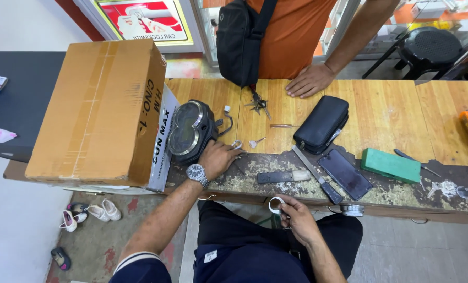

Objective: A person uses a small file to precisely shape a metal lock component on a workbench.

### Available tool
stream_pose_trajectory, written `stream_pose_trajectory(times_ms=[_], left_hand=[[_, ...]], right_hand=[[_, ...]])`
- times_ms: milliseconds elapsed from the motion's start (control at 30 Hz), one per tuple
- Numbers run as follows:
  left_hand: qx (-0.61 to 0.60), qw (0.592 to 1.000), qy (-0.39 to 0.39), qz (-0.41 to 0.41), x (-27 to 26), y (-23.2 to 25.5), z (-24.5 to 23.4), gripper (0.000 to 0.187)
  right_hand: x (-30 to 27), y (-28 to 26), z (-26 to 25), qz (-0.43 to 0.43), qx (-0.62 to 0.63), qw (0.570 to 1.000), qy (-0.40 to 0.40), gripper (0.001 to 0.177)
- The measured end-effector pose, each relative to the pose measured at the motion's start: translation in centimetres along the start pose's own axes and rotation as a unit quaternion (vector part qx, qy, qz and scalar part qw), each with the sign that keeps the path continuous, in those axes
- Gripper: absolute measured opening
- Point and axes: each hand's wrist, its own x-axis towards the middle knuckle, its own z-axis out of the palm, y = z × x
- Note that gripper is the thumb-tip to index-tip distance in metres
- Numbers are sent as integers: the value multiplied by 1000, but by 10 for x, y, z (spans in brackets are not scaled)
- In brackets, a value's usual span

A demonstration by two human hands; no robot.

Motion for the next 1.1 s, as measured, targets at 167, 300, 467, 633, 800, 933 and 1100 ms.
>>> stream_pose_trajectory(times_ms=[167, 300, 467, 633, 800, 933, 1100], left_hand=[[-117, 985, 113, -56, -13, 14, -3, 30], [-177, 965, 181, -72, -23, 37, -12, 18], [-235, 957, 169, -31, -33, 65, -31, 14], [-238, 955, 175, 16, -40, 76, -56, 13], [-224, 958, 176, 23, -44, 86, -73, 9], [-237, 955, 176, 26, -47, 89, -70, 11], [-257, 949, 181, 29, -49, 93, -84, 9]], right_hand=[[9, -20, 0, -46, -22, 999, -14, 24], [0, -64, 31, -228, -176, 957, -23, 24], [-7, -98, 74, -364, -262, 894, -17, 22], [-9, -102, 93, -426, -220, 877, -35, 21], [-18, -102, 101, -448, -229, 863, -48, 19], [-17, -100, 98, -445, -229, 864, -60, 18], [-20, -99, 96, -450, -221, 861, -93, 20]])
